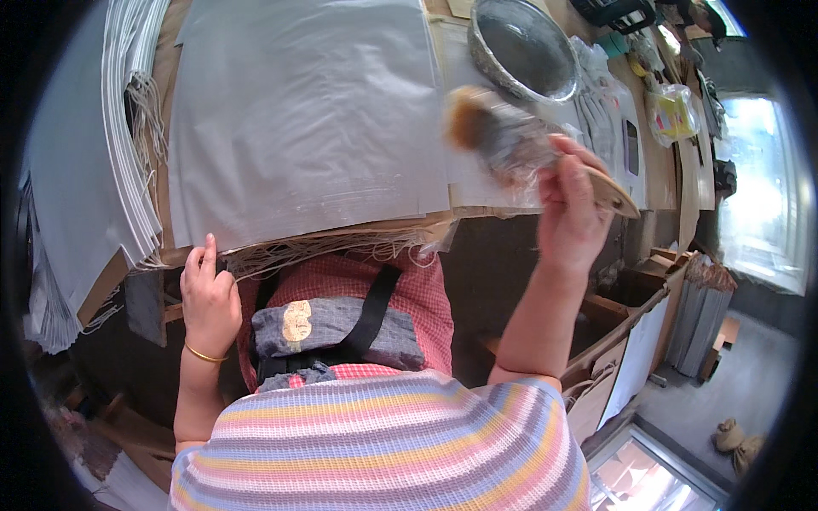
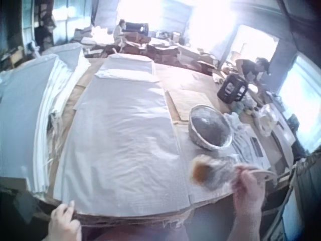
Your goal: The person repeatedly applies adhesive to the edge of a white paper sheet using a brush, folds the edge over, and presses it to form a sealed pouch. The finished pouches are stacked on the table.
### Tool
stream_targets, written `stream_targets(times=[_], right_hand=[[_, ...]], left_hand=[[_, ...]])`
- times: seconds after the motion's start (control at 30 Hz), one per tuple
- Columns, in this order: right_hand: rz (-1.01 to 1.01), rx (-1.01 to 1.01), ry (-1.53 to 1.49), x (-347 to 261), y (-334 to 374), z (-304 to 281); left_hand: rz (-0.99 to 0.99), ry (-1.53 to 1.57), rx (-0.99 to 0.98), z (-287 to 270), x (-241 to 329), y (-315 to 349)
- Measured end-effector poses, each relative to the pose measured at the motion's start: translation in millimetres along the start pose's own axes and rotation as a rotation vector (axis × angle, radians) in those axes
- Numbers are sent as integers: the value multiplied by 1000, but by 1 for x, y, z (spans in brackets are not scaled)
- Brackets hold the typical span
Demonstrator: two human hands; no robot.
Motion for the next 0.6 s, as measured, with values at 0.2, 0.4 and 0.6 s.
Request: stream_targets(times=[0.2, 0.4, 0.6], right_hand=[[-491, -353, 1579, 34, -3, -110], [-178, -617, 928, 34, 76, 10], [200, -982, 386, 54, 115, 34]], left_hand=[[-110, 943, -11, -37, 5, 6], [132, 1430, -102, -90, 35, 13], [72, 696, 277, -115, 1, 8]])
Point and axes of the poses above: each hand's wrist, its own y-axis away from the middle knuckle, its own z-axis out of the palm, x = y × z, the point moved 2 cm from there along -y, towards the middle knuckle, and after that the axes turned 1 degree about -x, right-handed, at the moved point
